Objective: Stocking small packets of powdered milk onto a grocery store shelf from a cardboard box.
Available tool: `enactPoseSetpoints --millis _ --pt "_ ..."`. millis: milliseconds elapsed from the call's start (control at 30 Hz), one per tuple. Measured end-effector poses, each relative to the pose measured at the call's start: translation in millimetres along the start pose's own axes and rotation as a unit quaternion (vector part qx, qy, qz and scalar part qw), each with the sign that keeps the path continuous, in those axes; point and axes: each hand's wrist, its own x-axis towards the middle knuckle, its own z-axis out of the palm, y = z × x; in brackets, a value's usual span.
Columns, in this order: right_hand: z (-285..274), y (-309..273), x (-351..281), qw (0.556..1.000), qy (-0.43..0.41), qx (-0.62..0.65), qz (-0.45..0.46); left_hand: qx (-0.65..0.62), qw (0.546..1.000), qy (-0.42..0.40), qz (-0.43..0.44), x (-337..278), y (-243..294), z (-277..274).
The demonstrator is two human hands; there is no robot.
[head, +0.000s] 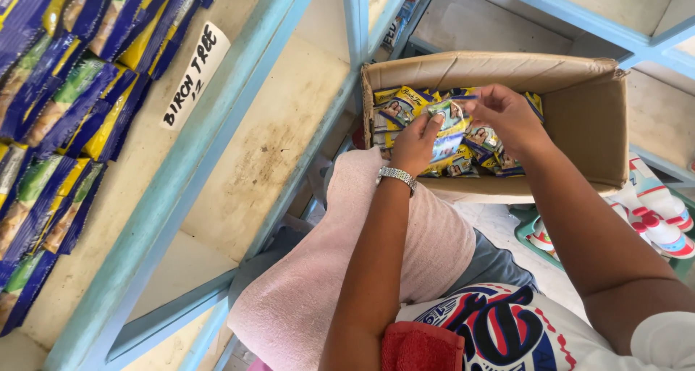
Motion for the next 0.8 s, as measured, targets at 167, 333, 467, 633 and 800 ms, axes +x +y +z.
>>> enactPoseSetpoints --millis 167,333,467,633,800 --pt "6 -3 -6 0.999 -0.004 -0.051 -0.015 -0.066 0.993 0.028 -0.089 -5 22 -11" --pt "24 -14 -17 0.999 -0.008 -0.030 -0.017 -0.082 0.990 0.075 -0.083 -3 23 -12" --pt "38 -24 -20 0.998 0.031 0.060 0.010 -0.143 0.979 0.134 -0.056 -7 40 -20" --pt "41 -29 -21 1.000 0.026 0.012 -0.001 -0.184 0.973 0.118 -0.073 -7 32 -18" --pt "47 -55 -30 0.993 0.015 -0.110 -0.047 -0.118 0.987 0.106 0.032 -15 35 -19"
